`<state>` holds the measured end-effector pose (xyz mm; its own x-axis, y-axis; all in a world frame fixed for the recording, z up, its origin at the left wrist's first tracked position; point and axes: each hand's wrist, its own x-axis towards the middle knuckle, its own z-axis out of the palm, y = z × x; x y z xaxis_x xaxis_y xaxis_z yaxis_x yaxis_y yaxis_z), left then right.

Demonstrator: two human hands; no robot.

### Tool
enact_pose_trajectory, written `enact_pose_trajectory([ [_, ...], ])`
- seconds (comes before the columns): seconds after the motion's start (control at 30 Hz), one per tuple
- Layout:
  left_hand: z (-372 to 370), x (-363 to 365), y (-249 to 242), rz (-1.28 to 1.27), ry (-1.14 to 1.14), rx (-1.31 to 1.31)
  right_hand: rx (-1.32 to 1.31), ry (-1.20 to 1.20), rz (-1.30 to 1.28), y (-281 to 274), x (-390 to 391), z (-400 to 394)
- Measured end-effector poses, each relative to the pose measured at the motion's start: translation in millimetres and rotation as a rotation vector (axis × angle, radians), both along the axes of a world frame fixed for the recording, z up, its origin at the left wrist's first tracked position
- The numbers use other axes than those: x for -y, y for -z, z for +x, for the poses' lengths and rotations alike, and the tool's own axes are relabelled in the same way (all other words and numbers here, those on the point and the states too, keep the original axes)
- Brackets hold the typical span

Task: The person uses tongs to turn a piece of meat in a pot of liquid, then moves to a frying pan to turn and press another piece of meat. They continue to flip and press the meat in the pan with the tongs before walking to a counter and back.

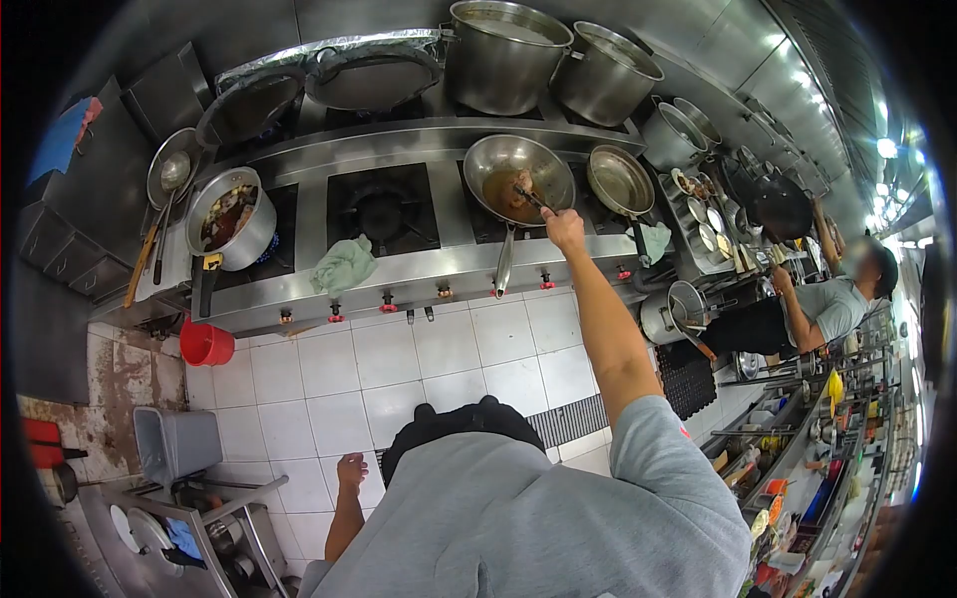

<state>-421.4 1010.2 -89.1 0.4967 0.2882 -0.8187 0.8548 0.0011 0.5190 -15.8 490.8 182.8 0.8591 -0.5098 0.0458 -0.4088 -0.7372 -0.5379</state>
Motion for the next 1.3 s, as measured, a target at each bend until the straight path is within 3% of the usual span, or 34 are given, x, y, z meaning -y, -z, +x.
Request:
enact_pose_trajectory([
  [1.3, 13, -12, 4, -0.01, -0.002, -0.013, -0.03, -0.002, -0.029, 2, -7, -4],
])
